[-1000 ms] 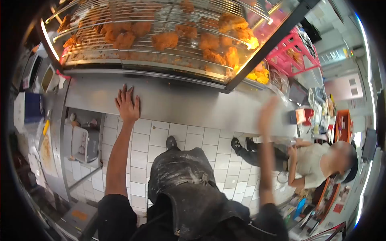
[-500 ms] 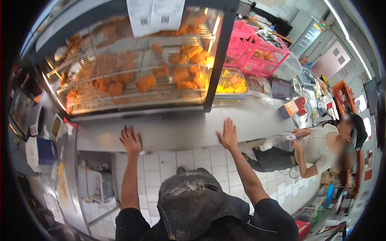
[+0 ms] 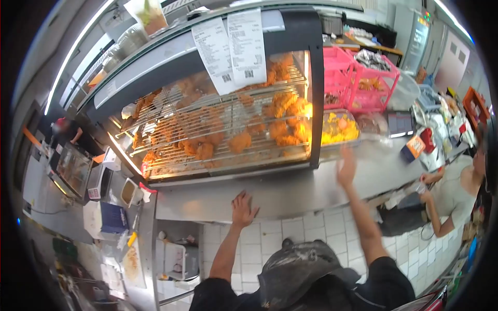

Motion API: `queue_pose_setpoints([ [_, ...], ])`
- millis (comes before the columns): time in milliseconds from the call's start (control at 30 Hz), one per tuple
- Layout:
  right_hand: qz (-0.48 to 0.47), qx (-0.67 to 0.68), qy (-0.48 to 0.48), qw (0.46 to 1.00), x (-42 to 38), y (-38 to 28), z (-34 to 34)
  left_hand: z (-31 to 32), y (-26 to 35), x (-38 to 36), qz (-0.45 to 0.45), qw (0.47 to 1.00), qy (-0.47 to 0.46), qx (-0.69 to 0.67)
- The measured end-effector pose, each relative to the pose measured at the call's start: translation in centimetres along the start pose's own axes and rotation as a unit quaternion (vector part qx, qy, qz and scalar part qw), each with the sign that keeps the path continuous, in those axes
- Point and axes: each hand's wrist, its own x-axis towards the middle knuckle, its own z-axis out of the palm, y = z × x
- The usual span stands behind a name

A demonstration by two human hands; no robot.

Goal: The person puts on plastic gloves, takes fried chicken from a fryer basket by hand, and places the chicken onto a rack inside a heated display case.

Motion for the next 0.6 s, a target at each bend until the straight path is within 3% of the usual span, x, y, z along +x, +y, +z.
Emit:
queue_pose_setpoints([
  [67, 0.125, -0.099, -0.207, 0.965, -4.9, -1.7, 1.5, 0.7, -0.5, -0.7, -0.007, 1.0, 0.009, -0.014],
  [167, -0.019, -0.1, -0.138, 0.985, 0.7, -5.7, -1.0, 0.6, -0.9, 0.6, -0.027, 1.0, 0.001, 0.006],
  [267, -0.031, -0.07, -0.077, 0.994, 5.6, -6.9, -3.3, 0.2, -0.2, 0.3, -0.043, 0.999, -0.008, 0.015],
  [367, -0.011, -0.07, -0.064, 0.995, 2.8, -3.8, -1.4, 0.0, 0.1, 0.3, -0.05, 0.998, -0.012, 0.037],
  [433, 0.061, -0.131, -0.205, 0.968, -4.2, -1.3, 1.4, 0.5, -0.3, 0.2, -0.05, 0.998, -0.008, 0.046],
  [533, 0.083, -0.097, -0.165, 0.978, -3.5, -1.5, 1.7, 1.1, -0.6, 0.1, -0.041, 0.998, 0.01, 0.055],
  [600, 0.049, -0.08, -0.11, 0.99, -0.9, -3.7, -0.3, -0.1, 0.2, 0.2, -0.046, 0.997, 0.0, 0.064],
])
